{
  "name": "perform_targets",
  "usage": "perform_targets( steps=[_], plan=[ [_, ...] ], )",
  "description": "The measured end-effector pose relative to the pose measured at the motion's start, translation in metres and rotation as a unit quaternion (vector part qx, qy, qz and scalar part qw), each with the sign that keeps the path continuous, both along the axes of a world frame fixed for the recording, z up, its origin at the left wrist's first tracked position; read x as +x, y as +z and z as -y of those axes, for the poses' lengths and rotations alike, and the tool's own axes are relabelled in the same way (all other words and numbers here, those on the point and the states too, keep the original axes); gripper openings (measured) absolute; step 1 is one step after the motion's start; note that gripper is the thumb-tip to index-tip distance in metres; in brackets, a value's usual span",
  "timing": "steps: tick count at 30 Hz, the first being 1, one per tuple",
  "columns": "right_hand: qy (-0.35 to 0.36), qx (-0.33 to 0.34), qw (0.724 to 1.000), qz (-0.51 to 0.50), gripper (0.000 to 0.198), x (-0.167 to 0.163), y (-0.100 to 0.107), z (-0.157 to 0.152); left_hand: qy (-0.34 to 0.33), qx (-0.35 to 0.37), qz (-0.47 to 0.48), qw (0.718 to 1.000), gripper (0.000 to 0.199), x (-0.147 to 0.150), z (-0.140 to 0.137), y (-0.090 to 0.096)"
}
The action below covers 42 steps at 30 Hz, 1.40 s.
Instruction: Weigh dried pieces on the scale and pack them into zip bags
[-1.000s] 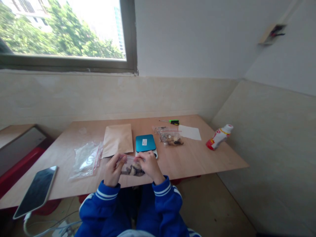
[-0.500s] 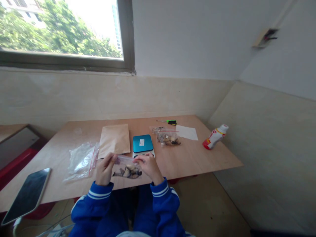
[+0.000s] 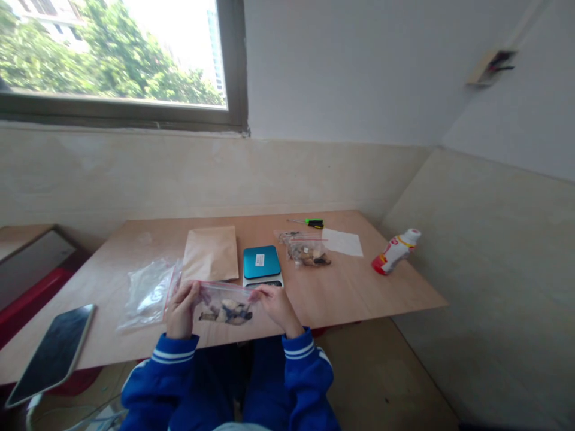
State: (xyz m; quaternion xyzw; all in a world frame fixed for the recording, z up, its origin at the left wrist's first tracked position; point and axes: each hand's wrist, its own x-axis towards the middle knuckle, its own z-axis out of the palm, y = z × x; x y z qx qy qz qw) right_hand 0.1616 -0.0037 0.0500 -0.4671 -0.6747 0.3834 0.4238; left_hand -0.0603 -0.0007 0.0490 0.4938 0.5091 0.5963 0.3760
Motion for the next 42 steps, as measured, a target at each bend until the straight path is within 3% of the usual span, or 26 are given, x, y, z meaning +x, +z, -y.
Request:
perform_targets(
  steps=[6,9,12,15,18,20,22,27,30,34,39,42],
  plan=[
    [-0.031,-0.037,0.997,-0.061,0.038,0.022,-0.016,0.007,-0.032,-0.067,0.060,0.995,0.034,0.008,0.000,-0.002],
    [0.002,-0.066,0.991,-0.118,0.048,0.012,-0.028,0.015,-0.010,-0.087,0.140,0.986,0.040,0.015,-0.002,-0.002],
    [-0.007,-0.103,0.984,-0.144,0.048,0.002,-0.043,0.024,-0.064,-0.118,0.146,0.980,0.048,0.020,-0.001,-0.005],
    [-0.107,-0.105,0.979,-0.139,0.049,0.020,-0.047,0.020,-0.132,-0.119,0.050,0.983,0.056,0.017,-0.001,-0.010],
    [-0.204,-0.067,0.974,-0.072,0.057,0.074,-0.037,-0.002,-0.109,-0.040,-0.134,0.984,0.045,0.000,-0.009,-0.020],
    [-0.241,-0.049,0.968,-0.055,0.062,0.118,-0.026,-0.022,-0.052,0.028,-0.260,0.964,0.039,-0.017,-0.019,-0.031],
    [-0.257,-0.038,0.965,-0.030,0.058,0.156,-0.017,-0.043,-0.007,0.043,-0.338,0.940,0.039,-0.034,-0.032,-0.043],
    [-0.279,-0.025,0.958,0.056,0.040,0.199,-0.013,-0.080,-0.071,0.002,-0.449,0.891,0.053,-0.055,-0.061,-0.065],
    [-0.351,-0.004,0.930,0.106,0.033,0.194,-0.021,-0.085,-0.091,-0.002,-0.446,0.890,0.053,-0.058,-0.069,-0.068],
    [-0.439,0.036,0.884,0.158,0.059,0.161,-0.045,-0.071,-0.080,-0.001,-0.440,0.895,0.043,-0.059,-0.073,-0.062],
    [-0.355,-0.009,0.885,0.299,0.057,0.120,-0.073,-0.053,-0.035,0.001,-0.440,0.897,0.024,-0.059,-0.078,-0.043],
    [-0.336,-0.041,0.888,0.312,0.055,0.104,-0.061,-0.051,0.007,0.014,-0.441,0.897,0.020,-0.060,-0.081,-0.024]
  ],
)
